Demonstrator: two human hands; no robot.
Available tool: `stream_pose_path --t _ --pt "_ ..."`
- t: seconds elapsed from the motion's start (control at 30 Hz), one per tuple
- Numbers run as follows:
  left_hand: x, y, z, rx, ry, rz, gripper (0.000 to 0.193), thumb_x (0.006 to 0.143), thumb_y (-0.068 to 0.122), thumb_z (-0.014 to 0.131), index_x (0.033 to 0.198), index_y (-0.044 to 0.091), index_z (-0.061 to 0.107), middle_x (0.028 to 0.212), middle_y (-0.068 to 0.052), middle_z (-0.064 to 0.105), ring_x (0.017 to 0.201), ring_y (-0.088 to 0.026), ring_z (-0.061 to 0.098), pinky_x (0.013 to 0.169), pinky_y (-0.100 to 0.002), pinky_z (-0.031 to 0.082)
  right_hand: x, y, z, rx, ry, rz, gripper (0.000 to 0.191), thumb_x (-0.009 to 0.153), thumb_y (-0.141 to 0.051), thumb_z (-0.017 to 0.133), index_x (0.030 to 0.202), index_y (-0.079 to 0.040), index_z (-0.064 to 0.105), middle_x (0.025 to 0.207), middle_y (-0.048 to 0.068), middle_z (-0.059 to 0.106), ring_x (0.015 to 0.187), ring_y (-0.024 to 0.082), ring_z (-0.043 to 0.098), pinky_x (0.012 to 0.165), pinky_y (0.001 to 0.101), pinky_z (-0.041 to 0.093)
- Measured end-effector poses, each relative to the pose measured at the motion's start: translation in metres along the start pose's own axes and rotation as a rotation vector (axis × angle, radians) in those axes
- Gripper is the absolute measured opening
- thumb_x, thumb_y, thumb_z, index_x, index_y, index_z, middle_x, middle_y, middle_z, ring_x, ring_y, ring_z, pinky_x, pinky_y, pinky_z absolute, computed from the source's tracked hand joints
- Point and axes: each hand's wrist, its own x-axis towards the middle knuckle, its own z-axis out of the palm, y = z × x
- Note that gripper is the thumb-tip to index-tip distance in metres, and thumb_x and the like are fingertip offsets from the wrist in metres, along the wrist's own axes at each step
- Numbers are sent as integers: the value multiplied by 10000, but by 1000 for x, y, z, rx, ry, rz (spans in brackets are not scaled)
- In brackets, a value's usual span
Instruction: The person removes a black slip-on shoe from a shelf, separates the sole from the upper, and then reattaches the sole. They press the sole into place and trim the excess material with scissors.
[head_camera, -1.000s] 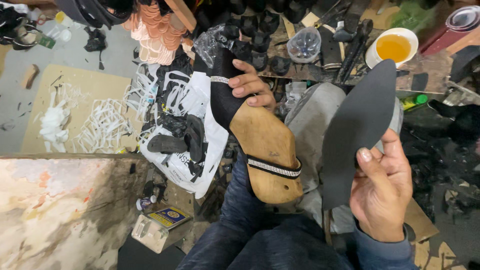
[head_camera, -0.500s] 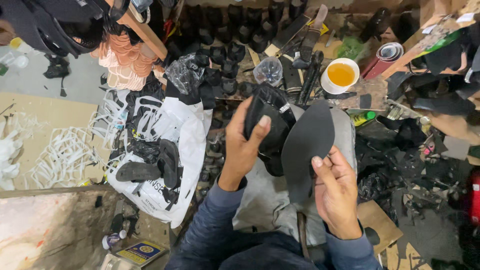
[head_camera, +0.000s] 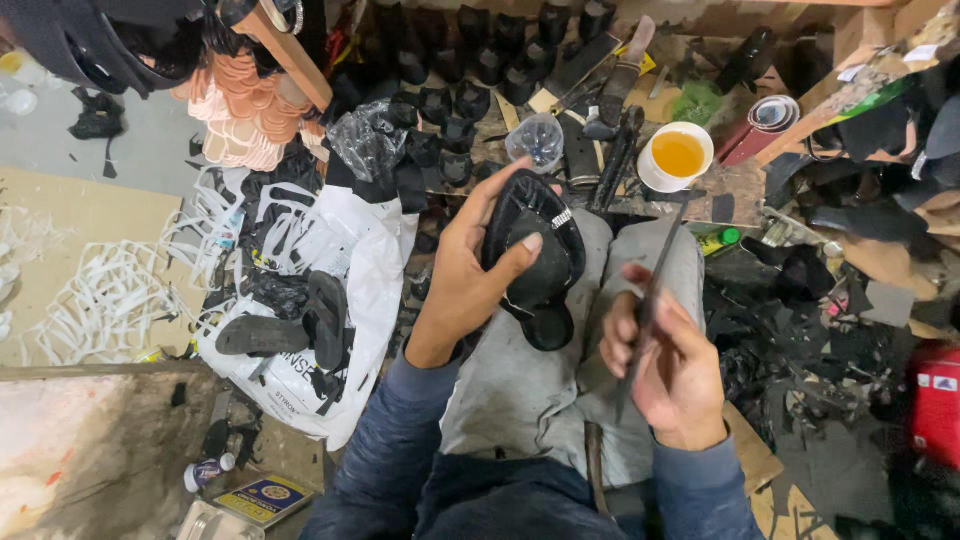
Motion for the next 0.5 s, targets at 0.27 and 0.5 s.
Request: stream_pose_path --t 0.27,0.5 --pt "9 -11 -15 -216 -28 -75 441 1145 246 441 1457 -60 498 1356 -192 670 1190 -201 664 1057 -346 545 0 1 -13 368 -219 182 619 1112 -355 439 1524 105 404 830 97 516 604 148 476 528 262 401" --pt "24 -36 -24 -361 26 -36 549 1158 376 412 1468 -68 503 1356 -204 661 1210 -228 669 1100 -361 540 5 6 -5 -274 250 -35 269 1124 -292 482 1247 -59 538 949 123 652 741 221 662 567 317 506"
